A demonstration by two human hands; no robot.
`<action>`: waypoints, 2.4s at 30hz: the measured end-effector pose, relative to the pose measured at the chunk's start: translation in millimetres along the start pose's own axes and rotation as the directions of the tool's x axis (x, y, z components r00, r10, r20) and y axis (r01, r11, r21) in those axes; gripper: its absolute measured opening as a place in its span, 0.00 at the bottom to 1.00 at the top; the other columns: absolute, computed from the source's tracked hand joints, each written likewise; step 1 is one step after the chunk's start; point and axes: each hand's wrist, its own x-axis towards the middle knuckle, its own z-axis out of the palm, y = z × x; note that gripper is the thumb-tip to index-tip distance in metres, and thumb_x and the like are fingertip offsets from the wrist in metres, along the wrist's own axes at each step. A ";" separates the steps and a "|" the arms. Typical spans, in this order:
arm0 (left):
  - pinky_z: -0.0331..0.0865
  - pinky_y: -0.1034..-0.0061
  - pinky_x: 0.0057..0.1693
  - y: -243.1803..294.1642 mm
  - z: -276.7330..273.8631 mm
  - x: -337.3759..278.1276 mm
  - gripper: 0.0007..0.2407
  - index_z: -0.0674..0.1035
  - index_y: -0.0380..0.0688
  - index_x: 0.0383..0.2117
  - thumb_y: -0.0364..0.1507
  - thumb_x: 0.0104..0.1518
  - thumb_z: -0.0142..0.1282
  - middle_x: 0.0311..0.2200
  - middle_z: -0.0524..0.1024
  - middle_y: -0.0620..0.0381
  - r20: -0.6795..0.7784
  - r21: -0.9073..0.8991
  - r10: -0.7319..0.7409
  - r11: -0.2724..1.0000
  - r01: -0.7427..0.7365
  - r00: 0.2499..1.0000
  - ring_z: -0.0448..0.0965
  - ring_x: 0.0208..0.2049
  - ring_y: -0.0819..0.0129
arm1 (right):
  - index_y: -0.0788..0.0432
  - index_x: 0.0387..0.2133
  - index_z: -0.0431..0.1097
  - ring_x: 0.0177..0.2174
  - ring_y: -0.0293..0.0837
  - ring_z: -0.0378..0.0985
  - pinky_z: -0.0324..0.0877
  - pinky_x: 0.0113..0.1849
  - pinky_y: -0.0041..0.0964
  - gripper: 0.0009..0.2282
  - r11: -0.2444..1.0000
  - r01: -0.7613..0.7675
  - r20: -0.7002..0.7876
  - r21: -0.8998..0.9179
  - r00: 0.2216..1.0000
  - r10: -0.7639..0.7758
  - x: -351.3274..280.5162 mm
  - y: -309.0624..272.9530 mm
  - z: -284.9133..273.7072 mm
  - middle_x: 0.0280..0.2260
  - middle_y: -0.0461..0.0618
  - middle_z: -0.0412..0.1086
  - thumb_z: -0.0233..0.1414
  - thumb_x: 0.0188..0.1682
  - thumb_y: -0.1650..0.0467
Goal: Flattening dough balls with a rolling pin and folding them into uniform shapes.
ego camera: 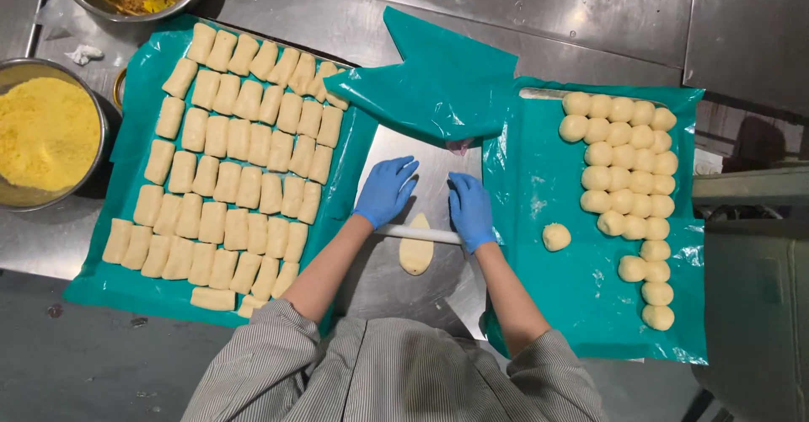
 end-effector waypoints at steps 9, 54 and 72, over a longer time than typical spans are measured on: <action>0.33 0.46 0.73 9.5 21.4 -37.2 0.32 0.58 0.29 0.68 0.42 0.62 0.46 0.72 0.47 0.35 0.168 0.274 -0.210 0.948 0.159 0.963 0.42 0.73 0.39 | 0.66 0.68 0.52 0.69 0.64 0.44 0.39 0.67 0.57 0.32 0.973 -0.071 0.025 -0.218 0.997 0.078 -38.1 -6.5 18.5 0.70 0.66 0.46 0.52 0.52 0.63; 0.38 0.56 0.73 44.3 88.1 -102.9 0.31 0.58 0.22 0.64 0.37 0.60 0.48 0.70 0.50 0.30 0.282 0.211 0.029 0.973 -0.091 0.959 0.45 0.72 0.40 | 0.65 0.55 0.67 0.51 0.64 0.68 0.63 0.50 0.55 0.22 0.871 -0.403 -0.472 -0.281 0.848 0.240 -204.1 -23.2 12.9 0.54 0.66 0.65 0.55 0.45 0.70; 0.38 0.56 0.74 45.0 34.0 -169.8 0.32 0.58 0.23 0.66 0.38 0.60 0.47 0.69 0.52 0.32 0.423 0.080 0.168 0.972 -0.222 0.891 0.47 0.72 0.43 | 0.65 0.66 0.55 0.69 0.58 0.52 0.45 0.68 0.50 0.24 0.988 0.151 0.144 -0.015 0.978 -0.148 -173.1 -30.1 51.4 0.69 0.61 0.54 0.46 0.56 0.69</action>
